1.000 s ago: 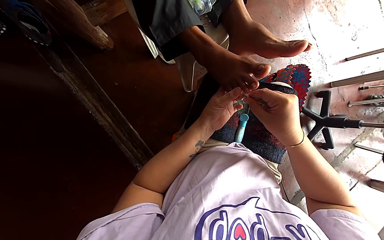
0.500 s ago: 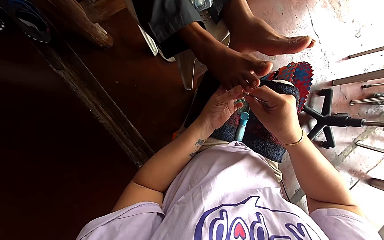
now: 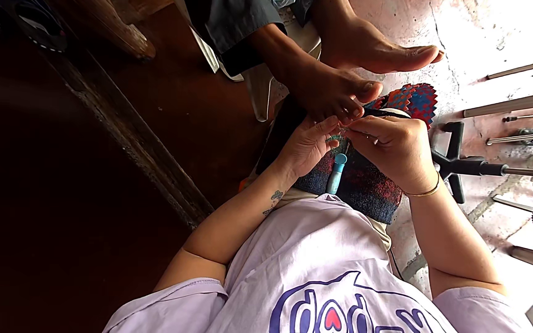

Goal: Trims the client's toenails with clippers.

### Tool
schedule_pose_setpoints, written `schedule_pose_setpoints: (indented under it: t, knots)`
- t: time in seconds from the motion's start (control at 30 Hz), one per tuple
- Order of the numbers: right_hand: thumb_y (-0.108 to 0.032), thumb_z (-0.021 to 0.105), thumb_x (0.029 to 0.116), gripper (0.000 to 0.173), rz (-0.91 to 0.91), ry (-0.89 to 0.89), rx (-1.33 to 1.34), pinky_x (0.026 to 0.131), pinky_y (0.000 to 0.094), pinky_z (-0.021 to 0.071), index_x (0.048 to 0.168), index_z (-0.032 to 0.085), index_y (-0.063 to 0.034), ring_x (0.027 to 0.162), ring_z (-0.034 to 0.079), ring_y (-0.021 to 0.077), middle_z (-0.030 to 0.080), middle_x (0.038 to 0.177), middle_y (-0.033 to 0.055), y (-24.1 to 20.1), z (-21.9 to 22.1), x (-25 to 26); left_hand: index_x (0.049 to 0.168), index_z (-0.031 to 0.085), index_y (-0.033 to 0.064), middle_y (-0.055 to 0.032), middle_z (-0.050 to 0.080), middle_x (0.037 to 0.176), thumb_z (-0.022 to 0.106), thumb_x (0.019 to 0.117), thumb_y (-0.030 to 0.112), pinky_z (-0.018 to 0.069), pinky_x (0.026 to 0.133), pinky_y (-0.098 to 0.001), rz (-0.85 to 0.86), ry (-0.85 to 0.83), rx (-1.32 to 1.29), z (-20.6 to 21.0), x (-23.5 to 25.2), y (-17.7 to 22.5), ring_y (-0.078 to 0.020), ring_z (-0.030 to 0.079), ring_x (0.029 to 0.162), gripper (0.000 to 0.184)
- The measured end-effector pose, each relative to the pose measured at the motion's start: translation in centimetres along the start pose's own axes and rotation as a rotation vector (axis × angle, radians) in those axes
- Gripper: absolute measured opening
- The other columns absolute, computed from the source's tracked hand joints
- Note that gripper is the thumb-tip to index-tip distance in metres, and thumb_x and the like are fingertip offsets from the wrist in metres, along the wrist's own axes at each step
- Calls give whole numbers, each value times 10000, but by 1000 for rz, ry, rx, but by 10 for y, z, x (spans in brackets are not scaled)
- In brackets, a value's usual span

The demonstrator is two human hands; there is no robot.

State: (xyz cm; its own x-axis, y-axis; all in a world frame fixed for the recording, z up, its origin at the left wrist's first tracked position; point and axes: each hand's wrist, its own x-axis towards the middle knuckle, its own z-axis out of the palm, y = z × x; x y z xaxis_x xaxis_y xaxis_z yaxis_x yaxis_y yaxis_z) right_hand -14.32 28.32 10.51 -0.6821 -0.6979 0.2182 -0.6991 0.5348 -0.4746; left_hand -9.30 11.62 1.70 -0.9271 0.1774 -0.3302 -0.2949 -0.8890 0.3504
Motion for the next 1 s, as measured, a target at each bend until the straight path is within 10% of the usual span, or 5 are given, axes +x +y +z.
schedule_pose_setpoints:
  t: [0.67,0.9,1.0]
  knots:
    - [-95,639,974,115,49,54,-18,482,302,418,949,740,-44,528,554,140,636,660,71,-8,12,-5,1247,521,133,-59,662,1140,547,1012,42,550,896,-320,-3,-8,-16,-1,1,0,-163,653,1055,254]
    - [-142,650,998,115,262,21,427,503,122,455,1038,700,-46,559,545,-36,637,712,-44,3,11,-21,1213,551,149,-36,688,1066,571,995,30,574,849,-301,-10,6,-15,0,1,0,-134,681,966,249]
    - [-197,475,1079,286,291,-47,555,691,202,482,1041,706,-31,748,586,28,668,838,-20,6,11,-34,1170,568,145,-22,686,1014,562,998,39,564,847,-292,-9,2,-2,1,0,0,-125,672,938,202]
